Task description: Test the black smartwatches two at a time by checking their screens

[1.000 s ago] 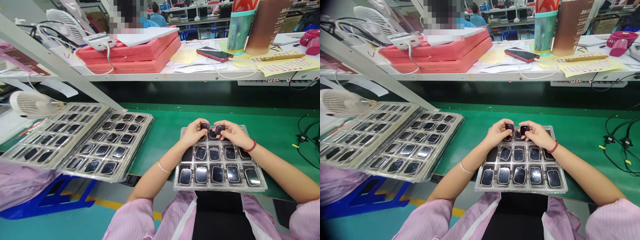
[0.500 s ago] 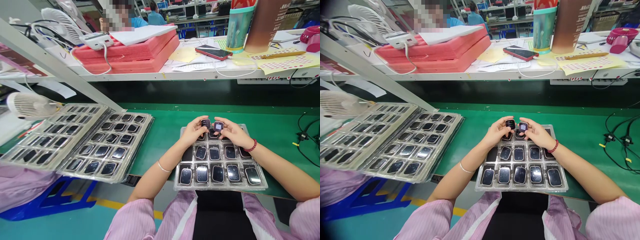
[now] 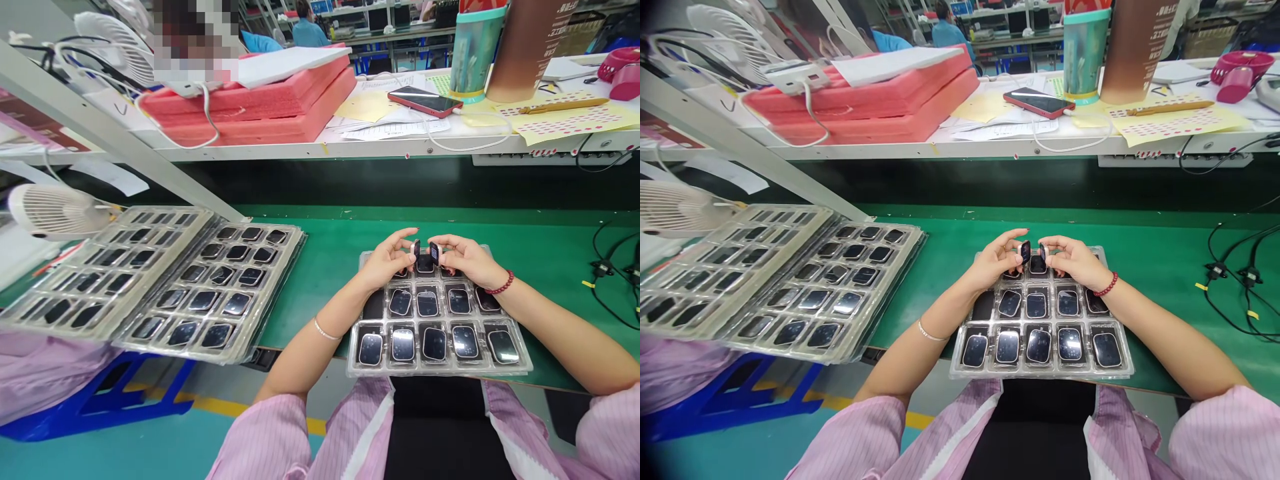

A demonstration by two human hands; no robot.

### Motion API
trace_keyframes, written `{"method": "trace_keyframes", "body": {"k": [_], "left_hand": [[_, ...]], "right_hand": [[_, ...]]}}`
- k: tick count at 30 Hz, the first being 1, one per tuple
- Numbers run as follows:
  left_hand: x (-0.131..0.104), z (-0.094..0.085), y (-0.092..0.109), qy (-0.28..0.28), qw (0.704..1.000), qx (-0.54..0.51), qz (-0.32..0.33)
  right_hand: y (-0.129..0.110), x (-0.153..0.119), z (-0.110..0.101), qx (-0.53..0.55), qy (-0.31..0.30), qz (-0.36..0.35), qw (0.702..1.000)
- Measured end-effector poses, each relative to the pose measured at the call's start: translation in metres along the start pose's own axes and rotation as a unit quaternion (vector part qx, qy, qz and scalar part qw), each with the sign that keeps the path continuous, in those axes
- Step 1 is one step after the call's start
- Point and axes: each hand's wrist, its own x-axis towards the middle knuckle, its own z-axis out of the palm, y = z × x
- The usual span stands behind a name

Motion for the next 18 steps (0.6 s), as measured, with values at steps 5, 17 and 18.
{"method": "trace_keyframes", "body": {"k": [5, 17, 18], "left_hand": [[0.0003, 0.0001, -0.0004, -0.010, 1.000, 0.007, 0.002], [0.0003, -0.0008, -0.0018, -0.023, 0.999, 0.030, 0.000], [0.0002, -0.0007, -0.0016, -0.023, 0.999, 0.030, 0.001]], "right_hand": [[0.0006, -0.0004, 0.0001, -0.017, -0.001, -0.006, 1.000], [0.0000, -0.0001, 0.0002, -0.027, -0.008, -0.011, 1.000], [0.0000, -0.0001, 0.0004, -0.028, -0.010, -0.011, 0.999]]}}
